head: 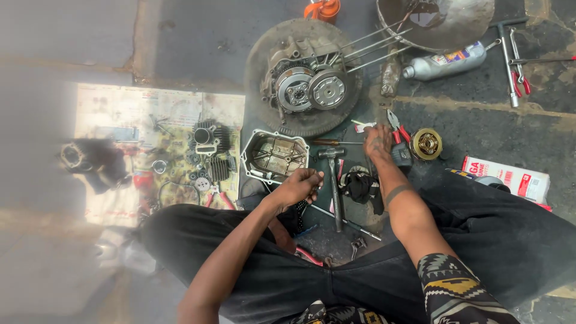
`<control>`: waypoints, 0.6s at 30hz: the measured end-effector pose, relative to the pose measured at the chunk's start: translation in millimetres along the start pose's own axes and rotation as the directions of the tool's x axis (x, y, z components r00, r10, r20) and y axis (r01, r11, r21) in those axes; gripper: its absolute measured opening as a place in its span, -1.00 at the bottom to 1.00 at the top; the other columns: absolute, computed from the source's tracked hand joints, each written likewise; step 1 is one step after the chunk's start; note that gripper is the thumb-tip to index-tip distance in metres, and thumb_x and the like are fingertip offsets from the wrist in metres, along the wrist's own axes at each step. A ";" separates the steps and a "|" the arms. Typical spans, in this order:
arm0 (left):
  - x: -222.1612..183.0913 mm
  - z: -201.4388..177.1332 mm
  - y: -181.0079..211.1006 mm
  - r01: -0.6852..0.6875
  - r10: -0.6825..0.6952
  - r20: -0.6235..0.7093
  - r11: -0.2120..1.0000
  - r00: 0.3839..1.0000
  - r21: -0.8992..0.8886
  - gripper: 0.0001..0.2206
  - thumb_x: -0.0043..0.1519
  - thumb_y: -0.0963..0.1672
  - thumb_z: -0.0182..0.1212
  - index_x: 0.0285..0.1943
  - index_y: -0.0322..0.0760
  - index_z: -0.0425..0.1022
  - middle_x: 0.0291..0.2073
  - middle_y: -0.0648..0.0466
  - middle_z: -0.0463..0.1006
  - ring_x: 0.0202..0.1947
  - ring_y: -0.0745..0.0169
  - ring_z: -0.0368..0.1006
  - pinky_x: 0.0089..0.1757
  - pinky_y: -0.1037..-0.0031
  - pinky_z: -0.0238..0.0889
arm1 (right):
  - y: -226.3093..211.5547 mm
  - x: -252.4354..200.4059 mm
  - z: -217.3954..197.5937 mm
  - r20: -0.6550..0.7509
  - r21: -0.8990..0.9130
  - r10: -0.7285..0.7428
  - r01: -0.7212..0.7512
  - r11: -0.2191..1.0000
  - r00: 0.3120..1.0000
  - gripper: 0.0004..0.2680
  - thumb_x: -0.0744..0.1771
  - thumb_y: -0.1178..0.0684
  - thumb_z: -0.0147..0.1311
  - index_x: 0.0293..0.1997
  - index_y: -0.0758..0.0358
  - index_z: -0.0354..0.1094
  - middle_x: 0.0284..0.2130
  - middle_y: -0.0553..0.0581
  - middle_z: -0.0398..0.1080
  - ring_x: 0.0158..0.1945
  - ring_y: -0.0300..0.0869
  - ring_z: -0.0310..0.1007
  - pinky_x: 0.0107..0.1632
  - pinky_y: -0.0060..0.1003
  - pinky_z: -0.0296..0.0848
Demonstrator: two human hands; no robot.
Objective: The person sits on the ground working on a motorcycle engine crankcase. They handle the crankcase cover, apply sealant from a small tube to the mating surface, unpack a new gasket from a red parts box, and fit the gasket onto the engine case.
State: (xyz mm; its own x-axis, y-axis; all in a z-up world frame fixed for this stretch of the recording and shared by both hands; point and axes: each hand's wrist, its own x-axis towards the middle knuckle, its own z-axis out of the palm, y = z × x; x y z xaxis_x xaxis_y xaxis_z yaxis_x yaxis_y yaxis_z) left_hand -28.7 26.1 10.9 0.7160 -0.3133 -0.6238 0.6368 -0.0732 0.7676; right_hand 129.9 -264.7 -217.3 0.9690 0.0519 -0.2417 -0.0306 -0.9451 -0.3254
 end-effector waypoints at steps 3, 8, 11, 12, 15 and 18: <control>20.3 2.5 -15.9 0.123 -0.118 0.051 0.985 0.992 -0.118 -0.69 0.42 0.00 -0.05 -0.26 -0.27 0.38 -0.49 0.18 0.44 -0.49 0.41 0.44 -0.39 0.53 0.40 | 10.4 26.3 15.7 -0.078 -0.145 -0.221 0.209 0.967 0.972 -0.72 0.22 0.15 0.26 0.02 0.10 0.54 0.08 0.28 0.36 0.22 0.18 0.28 0.22 0.06 0.28; 55.4 -14.8 -46.3 0.137 -0.135 0.064 0.990 0.989 -0.033 -0.69 0.42 -0.03 -0.05 -0.29 -0.32 0.38 -0.53 0.14 0.41 -0.51 0.36 0.44 -0.43 0.51 0.34 | 12.7 51.1 6.0 0.077 0.033 -0.062 0.060 0.998 0.995 -0.64 0.23 0.13 0.28 0.17 0.17 0.45 0.11 0.25 0.40 0.22 0.15 0.35 0.25 0.01 0.35; 66.0 -28.3 -52.9 0.163 -0.163 -0.023 0.986 0.986 0.026 -0.68 0.37 -0.03 0.00 -0.34 -0.34 0.42 -0.56 0.12 0.44 -0.52 0.36 0.42 -0.46 0.50 0.32 | 11.9 50.7 -1.5 0.195 0.015 0.026 -0.030 0.999 0.981 -0.73 0.29 0.06 0.30 0.12 0.13 0.50 0.07 0.25 0.47 0.15 0.13 0.47 0.18 -0.03 0.45; 67.3 -31.6 -47.7 0.158 -0.157 -0.022 0.987 0.987 0.039 -0.68 0.37 -0.03 0.00 -0.34 -0.34 0.42 -0.56 0.12 0.44 -0.52 0.36 0.42 -0.46 0.50 0.32 | 3.8 57.6 -4.6 0.184 0.024 0.029 -0.034 0.999 0.982 -0.73 0.29 0.06 0.30 0.12 0.13 0.50 0.07 0.25 0.47 0.15 0.13 0.47 0.18 -0.03 0.45; 70.5 -21.2 -42.2 0.110 -0.097 -0.068 0.967 0.993 0.228 -0.57 0.36 0.03 0.14 -0.42 -0.42 0.41 -0.61 0.06 0.41 -0.58 0.33 0.36 -0.50 0.45 0.24 | 6.1 55.8 -26.0 0.204 -0.066 0.096 -0.084 0.994 0.974 -0.72 0.23 0.03 0.39 0.03 0.08 0.54 0.02 0.25 0.46 0.06 0.16 0.45 0.07 0.00 0.43; 72.5 -2.8 -33.5 -0.083 0.148 -0.146 0.921 0.978 0.381 -0.61 0.25 0.06 0.29 -0.37 -0.35 0.48 -0.60 0.08 0.51 -0.50 0.38 0.41 -0.39 0.48 0.28 | 5.5 62.7 -61.0 0.375 -0.072 0.094 -0.072 0.995 0.922 -0.70 0.18 0.01 0.47 -0.04 0.13 0.58 -0.06 0.19 0.52 -0.01 0.05 0.49 0.03 -0.08 0.44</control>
State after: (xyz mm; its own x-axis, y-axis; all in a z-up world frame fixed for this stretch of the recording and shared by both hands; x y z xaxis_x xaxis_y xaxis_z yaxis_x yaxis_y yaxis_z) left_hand 2.7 8.5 -60.4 0.8366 -0.1787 -0.5178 0.4183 -0.4019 0.8145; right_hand 205.4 -286.3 -178.5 0.7985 0.0803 -0.5966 -0.0826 -0.9671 -0.2407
